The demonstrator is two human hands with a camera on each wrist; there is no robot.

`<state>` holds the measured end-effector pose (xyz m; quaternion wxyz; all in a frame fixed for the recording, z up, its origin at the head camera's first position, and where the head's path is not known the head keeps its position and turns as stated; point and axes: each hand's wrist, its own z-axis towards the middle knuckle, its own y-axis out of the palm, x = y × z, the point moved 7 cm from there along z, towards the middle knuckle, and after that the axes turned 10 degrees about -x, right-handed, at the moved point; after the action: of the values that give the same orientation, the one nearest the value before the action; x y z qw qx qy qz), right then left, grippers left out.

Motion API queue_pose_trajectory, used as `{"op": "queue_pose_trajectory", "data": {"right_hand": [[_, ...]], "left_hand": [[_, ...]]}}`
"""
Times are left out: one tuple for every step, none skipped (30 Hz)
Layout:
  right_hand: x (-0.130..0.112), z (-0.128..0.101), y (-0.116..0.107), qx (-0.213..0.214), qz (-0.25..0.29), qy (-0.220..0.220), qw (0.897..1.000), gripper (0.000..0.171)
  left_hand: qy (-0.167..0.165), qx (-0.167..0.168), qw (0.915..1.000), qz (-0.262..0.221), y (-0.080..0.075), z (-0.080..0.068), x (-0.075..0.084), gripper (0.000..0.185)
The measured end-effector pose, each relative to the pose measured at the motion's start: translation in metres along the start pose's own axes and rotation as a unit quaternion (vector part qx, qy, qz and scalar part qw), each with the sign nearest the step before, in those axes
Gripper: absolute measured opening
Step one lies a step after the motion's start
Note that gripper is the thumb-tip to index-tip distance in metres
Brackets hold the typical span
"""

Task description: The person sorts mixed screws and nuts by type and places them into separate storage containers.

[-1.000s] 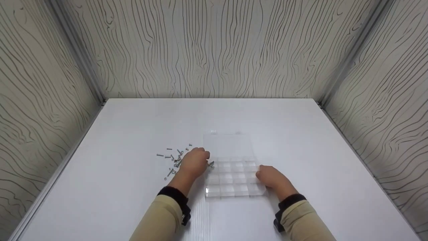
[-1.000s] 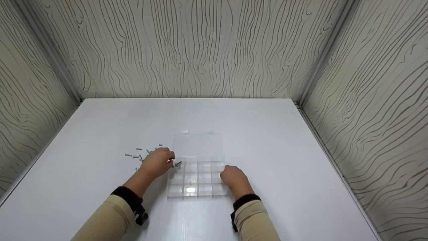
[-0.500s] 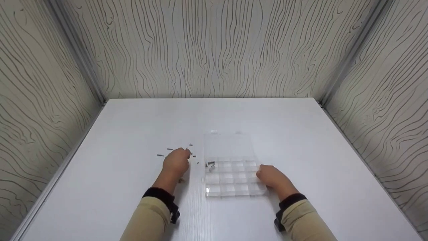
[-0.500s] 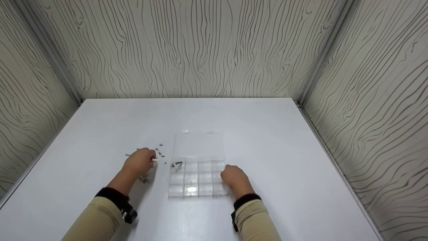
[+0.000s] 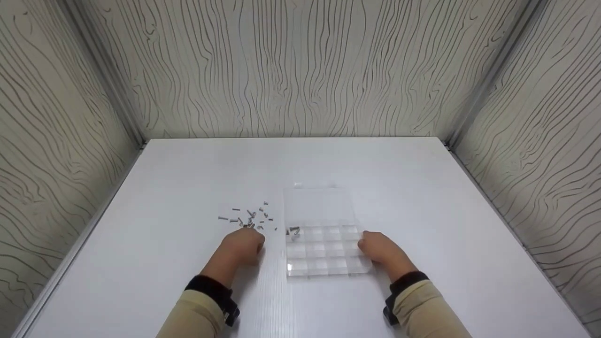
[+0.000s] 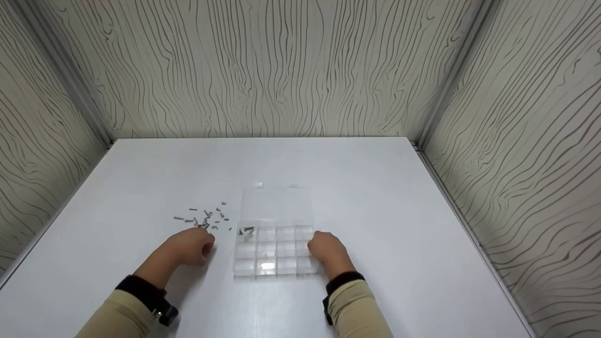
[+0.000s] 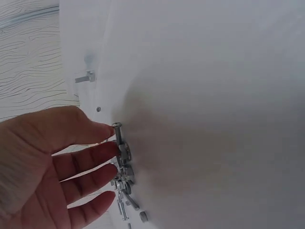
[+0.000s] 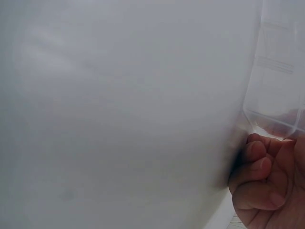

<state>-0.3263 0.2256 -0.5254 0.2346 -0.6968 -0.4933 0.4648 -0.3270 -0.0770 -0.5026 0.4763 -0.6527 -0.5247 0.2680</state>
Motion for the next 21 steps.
{"op": "queue_pose_trajectory", "data": {"right_hand": [[0.0, 0.0, 0.0, -0.001, -0.001, 0.0, 1.0, 0.037], [0.0, 0.0, 0.0, -0.002, -0.003, 0.0, 1.0, 0.038], [0.0, 0.0, 0.0, -0.004, -0.002, 0.001, 1.0, 0.039], [-0.001, 0.0, 0.0, -0.005, 0.0, 0.002, 1.0, 0.04], [-0.001, -0.001, 0.0, -0.005, 0.001, -0.001, 1.0, 0.041], [-0.001, -0.001, 0.0, -0.006, 0.006, 0.0, 1.0, 0.042], [-0.001, -0.001, 0.0, -0.005, 0.008, 0.0, 1.0, 0.043], [-0.002, -0.002, 0.0, -0.004, 0.009, -0.001, 1.0, 0.043], [-0.002, -0.002, 0.0, -0.003, 0.011, -0.001, 1.0, 0.043], [-0.002, -0.002, -0.001, -0.002, 0.012, -0.003, 1.0, 0.042], [-0.002, -0.002, -0.001, -0.001, 0.012, -0.003, 1.0, 0.041], [-0.002, -0.002, -0.001, -0.001, 0.014, -0.001, 1.0, 0.042], [-0.002, -0.003, -0.001, 0.0, 0.012, -0.003, 1.0, 0.041], [-0.002, -0.003, -0.001, 0.0, 0.011, -0.003, 1.0, 0.041], [-0.002, -0.002, -0.001, -0.001, 0.011, -0.003, 1.0, 0.041], [-0.002, -0.002, -0.001, -0.001, 0.009, -0.004, 1.0, 0.042], [-0.002, -0.002, -0.001, -0.001, 0.007, -0.003, 1.0, 0.043], [-0.002, -0.002, -0.001, -0.001, 0.004, -0.004, 1.0, 0.043], [-0.002, -0.002, -0.001, -0.001, 0.003, -0.004, 1.0, 0.043], [-0.002, -0.002, -0.001, -0.002, 0.0, -0.003, 1.0, 0.044], [-0.002, -0.002, 0.0, -0.002, 0.0, -0.003, 1.0, 0.043]], "left_hand": [[0.006, 0.001, 1.0, 0.008, 0.001, 0.0, 0.0, 0.019], [0.01, 0.004, 0.9998, 0.016, 0.002, 0.001, 0.001, 0.019], [0.013, 0.01, 0.9996, 0.024, 0.003, 0.001, 0.001, 0.019], [0.015, 0.016, 0.9993, 0.031, 0.003, 0.001, 0.0, 0.018], [0.015, 0.023, 0.9989, 0.038, 0.003, 0.002, 0.0, 0.017], [0.015, 0.03, 0.9985, 0.044, 0.003, 0.003, 0.0, 0.016], [0.015, 0.036, 0.998, 0.049, 0.003, 0.004, -0.001, 0.015], [0.014, 0.042, 0.9976, 0.052, 0.002, 0.004, -0.002, 0.014], [0.014, 0.048, 0.9973, 0.054, 0.002, 0.005, -0.002, 0.012], [0.014, 0.054, 0.9968, 0.058, 0.002, 0.005, -0.003, 0.011], [0.014, 0.058, 0.9963, 0.061, 0.002, 0.006, -0.003, 0.01], [0.013, 0.061, 0.9959, 0.065, 0.002, 0.007, -0.004, 0.009], [0.012, 0.063, 0.9957, 0.067, 0.002, 0.008, -0.004, 0.008], [0.011, 0.064, 0.9956, 0.068, 0.002, 0.009, -0.004, 0.009], [0.011, 0.065, 0.9953, 0.07, 0.001, 0.01, -0.003, 0.01], [0.01, 0.068, 0.9951, 0.071, 0.0, 0.011, -0.002, 0.012], [0.01, 0.072, 0.9949, 0.07, -0.002, 0.012, -0.001, 0.014], [0.013, 0.079, 0.9946, 0.066, -0.004, 0.013, 0.001, 0.015], [0.016, 0.087, 0.9944, 0.057, -0.008, 0.013, 0.004, 0.015], [0.02, 0.099, 0.9937, 0.049, -0.011, 0.013, 0.008, 0.014], [0.025, 0.112, 0.9926, 0.041, -0.015, 0.013, 0.011, 0.012]]}}
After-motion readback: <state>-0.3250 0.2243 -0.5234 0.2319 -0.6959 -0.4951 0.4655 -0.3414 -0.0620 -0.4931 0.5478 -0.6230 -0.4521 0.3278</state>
